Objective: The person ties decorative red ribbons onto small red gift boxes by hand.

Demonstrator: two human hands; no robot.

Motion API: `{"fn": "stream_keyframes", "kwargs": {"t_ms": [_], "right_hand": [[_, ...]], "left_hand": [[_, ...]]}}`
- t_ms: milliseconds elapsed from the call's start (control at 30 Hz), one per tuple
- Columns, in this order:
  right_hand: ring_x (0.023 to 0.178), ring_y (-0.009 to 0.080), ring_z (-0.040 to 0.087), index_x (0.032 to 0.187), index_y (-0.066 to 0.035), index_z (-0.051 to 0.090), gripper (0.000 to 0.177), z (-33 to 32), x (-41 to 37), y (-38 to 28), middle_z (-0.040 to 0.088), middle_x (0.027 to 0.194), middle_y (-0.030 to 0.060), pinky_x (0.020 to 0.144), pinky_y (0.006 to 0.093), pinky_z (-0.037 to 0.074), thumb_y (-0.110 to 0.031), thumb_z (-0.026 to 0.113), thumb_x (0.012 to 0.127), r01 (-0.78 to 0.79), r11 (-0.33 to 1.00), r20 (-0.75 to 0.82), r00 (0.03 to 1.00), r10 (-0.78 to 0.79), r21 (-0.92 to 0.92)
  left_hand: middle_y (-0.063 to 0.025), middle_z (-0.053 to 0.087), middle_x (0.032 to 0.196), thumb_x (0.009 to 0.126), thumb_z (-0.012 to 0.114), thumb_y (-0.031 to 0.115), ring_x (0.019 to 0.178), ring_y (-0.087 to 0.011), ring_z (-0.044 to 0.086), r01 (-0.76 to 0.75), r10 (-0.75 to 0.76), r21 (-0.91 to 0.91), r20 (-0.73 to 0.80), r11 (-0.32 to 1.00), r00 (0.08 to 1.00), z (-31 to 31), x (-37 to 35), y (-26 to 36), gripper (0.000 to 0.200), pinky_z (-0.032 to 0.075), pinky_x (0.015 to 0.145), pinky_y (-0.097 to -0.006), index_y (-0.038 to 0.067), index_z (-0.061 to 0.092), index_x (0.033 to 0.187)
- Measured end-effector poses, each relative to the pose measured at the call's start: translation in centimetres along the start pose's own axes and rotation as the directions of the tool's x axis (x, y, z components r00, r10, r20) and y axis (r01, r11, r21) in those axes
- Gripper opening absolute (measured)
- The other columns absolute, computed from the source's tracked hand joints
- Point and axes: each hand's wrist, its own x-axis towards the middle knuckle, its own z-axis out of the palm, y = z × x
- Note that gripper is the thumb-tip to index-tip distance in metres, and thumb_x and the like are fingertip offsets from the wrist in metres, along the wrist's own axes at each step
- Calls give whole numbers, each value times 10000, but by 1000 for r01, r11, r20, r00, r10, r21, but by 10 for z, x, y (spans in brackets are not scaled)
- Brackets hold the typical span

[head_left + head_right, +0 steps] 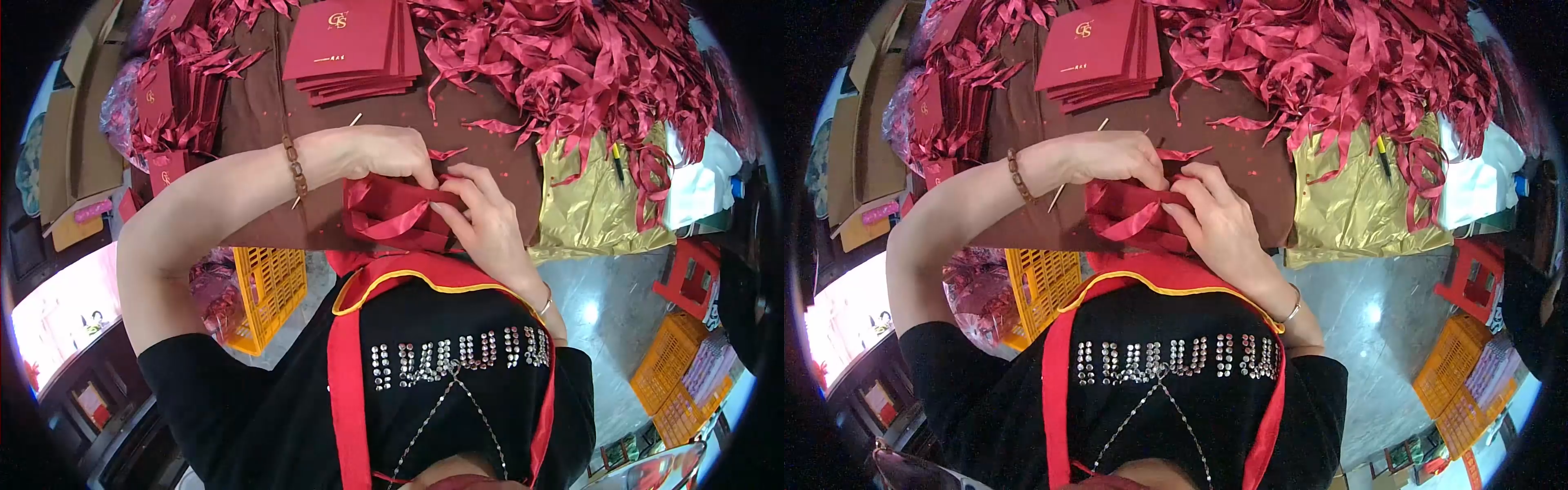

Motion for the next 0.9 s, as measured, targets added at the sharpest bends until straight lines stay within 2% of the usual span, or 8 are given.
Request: {"fn": "stream_keyframes", "kwargs": {"t_ms": [33, 167, 367, 567, 633, 767, 833, 900], "right_hand": [[753, 251, 635, 977, 4, 613, 208, 0, 0, 0, 543, 1134, 150, 595, 305, 536, -75, 678, 796, 23, 1000, 6, 1000, -23, -12], [763, 241, 633, 957, 3, 618, 182, -8, 2, -3, 547, 1132, 146, 602, 305, 527, -74, 671, 800, -2, 999, 81, 997, -2, 50], [799, 232, 621, 944, 7, 616, 165, -10, 6, -1, 545, 1139, 136, 621, 302, 502, -64, 660, 801, 10, 994, 133, 991, -25, 109], [919, 221, 586, 972, 5, 617, 175, -7, 12, 11, 530, 1140, 110, 721, 300, 480, -80, 635, 820, -19, 984, 176, 984, -13, 179], [999, 208, 553, 977, 12, 615, 176, -8, 15, 17, 517, 1146, 102, 776, 289, 459, -75, 625, 825, -72, 965, 232, 973, 12, 251], [1018, 202, 542, 985, 20, 613, 181, -8, 22, 33, 507, 1155, 99, 790, 286, 455, -64, 620, 824, -55, 964, 283, 959, -21, 259], [1045, 212, 532, 1002, 20, 616, 202, -10, 26, 38, 500, 1187, 110, 805, 287, 454, -71, 623, 822, -171, 908, 402, 915, 3, 383], [1064, 218, 526, 1001, 17, 622, 202, -12, 29, 32, 495, 1205, 118, 830, 293, 445, -76, 626, 822, -96, 942, 393, 918, -41, 322]], "left_hand": [[51, 480, 595, 734, 615, 171, 586, -58, 386, 0, -2, 45, 43, 999, 999, -1, 1, -1, 174, 288, 536, -258, 7, 673, 717], [42, 466, 580, 716, 619, 172, 571, -62, 377, 76, -71, -62, 81, 995, 994, 4, -2, 5, 169, 281, 526, -262, 11, 659, 682], [7, 457, 532, 644, 646, 132, 527, -85, 401, 75, -76, -41, -9, 996, 997, 8, -2, 2, 156, 266, 453, -311, 17, 571, 568], [-108, 528, 603, 669, 609, 145, 561, -200, 498, 133, -100, 100, -283, 986, 954, 19, 4, -4, 195, 375, 524, -377, -50, 594, 669], [-195, 585, 636, 727, 557, 164, 601, -239, 551, 156, -79, 162, -401, 974, 913, 25, 1, 1, 232, 424, 603, -376, -47, 649, 759], [-191, 599, 662, 735, 563, 176, 624, -244, 574, 180, -54, 248, -443, 952, 895, 27, 3, 0, 249, 444, 624, -361, -46, 655, 799], [-191, 601, 664, 729, 569, 174, 627, -245, 580, 143, -22, 265, -410, 954, 912, 24, 5, -4, 242, 442, 615, -369, -39, 660, 800], [-194, 601, 663, 724, 571, 175, 630, -247, 586, 87, 27, 284, -374, 955, 927, 20, 2, -7, 241, 443, 614, -373, -37, 661, 795]]}}
